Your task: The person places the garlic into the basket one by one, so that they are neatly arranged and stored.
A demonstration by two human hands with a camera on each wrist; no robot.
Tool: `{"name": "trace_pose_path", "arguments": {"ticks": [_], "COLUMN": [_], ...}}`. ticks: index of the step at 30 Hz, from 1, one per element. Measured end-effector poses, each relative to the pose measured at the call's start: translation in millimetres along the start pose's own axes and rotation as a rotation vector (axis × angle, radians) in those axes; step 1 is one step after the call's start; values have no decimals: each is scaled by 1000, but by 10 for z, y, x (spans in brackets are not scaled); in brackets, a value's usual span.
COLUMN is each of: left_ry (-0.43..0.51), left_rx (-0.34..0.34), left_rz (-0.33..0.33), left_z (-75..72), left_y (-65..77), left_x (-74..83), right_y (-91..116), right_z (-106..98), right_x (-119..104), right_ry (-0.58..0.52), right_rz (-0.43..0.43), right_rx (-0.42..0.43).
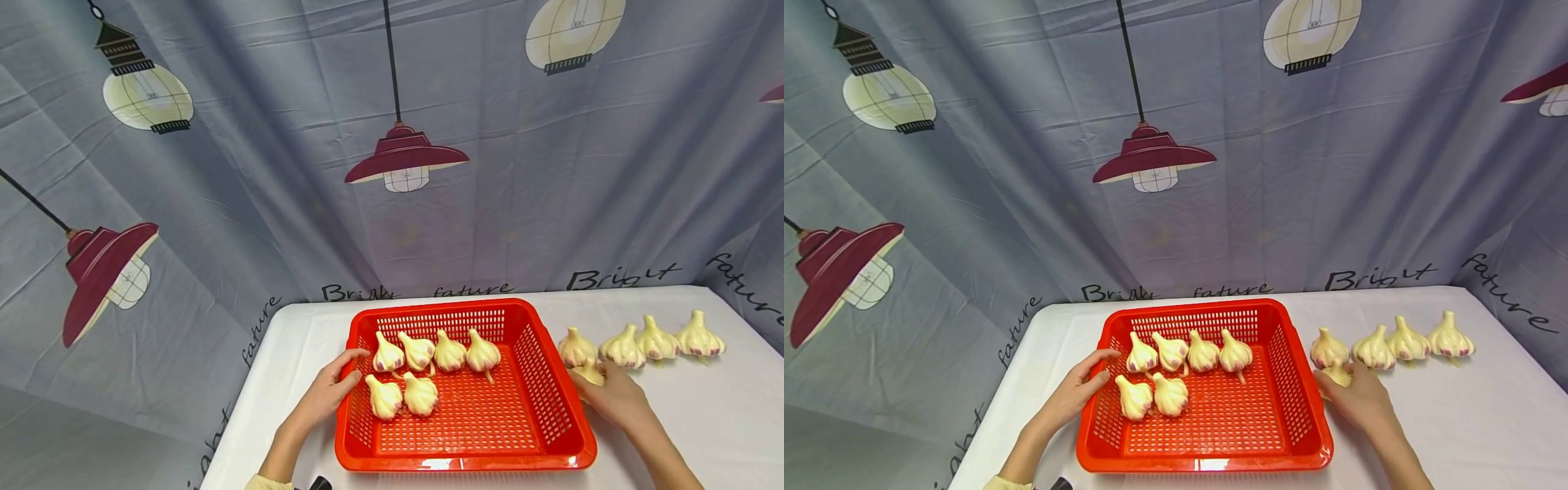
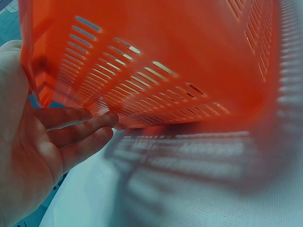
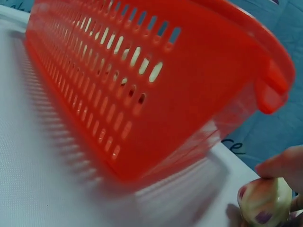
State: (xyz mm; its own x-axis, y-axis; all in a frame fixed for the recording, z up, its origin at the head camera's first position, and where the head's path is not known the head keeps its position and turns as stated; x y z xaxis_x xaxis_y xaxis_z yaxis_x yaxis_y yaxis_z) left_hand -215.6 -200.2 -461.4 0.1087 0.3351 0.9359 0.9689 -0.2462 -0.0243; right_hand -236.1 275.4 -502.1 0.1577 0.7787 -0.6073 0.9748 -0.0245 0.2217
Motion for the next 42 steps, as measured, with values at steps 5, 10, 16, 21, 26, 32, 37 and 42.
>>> {"name": "trace_pose_path", "arguments": {"ticks": [5, 10, 16, 21, 26, 32, 37, 42], "left_ry": [8, 11, 0, 1, -3, -32, -40, -39], "left_rx": [-6, -8, -10, -6, 3, 14, 13, 10], "left_rz": [11, 10, 2, -3, -8, -20, -29, -22], "left_z": [14, 21, 16, 21, 21, 10, 5, -2], "left_y": [-6, 4, 21, 28, 16, -1, -15, -6], "left_x": [-25, -24, -10, -13, -23, -23, -43, -19], "right_y": [46, 83, 134, 168, 176, 165, 164, 179], "right_z": [-13, -56, -123, -196, -299, -388, -464, -526], "right_x": [93, 165, 130, 72, 17, -107, -252, -413], "right_ry": [-115, -236, -499, -589, -667, -669, -720, -787], "right_rz": [46, 90, 91, 61, -5, -46, -77, -140], "right_rx": [-64, -122, -172, -215, -187, -194, -215, -230]}}
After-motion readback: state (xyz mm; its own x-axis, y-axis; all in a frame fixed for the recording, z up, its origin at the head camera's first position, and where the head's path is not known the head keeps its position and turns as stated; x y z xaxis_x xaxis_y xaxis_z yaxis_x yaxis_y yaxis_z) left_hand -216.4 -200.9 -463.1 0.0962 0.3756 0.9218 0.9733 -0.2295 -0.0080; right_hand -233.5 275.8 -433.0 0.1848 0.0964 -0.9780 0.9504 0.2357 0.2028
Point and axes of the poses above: each hand's wrist, its own y-axis away from the middle knuckle, its own z-axis out of the palm, x = y × z, the point moved 10 cm from there along -y, towards the middle knuckle, and after that the axes turned 3 degrees about y, right-handed, at the moved point
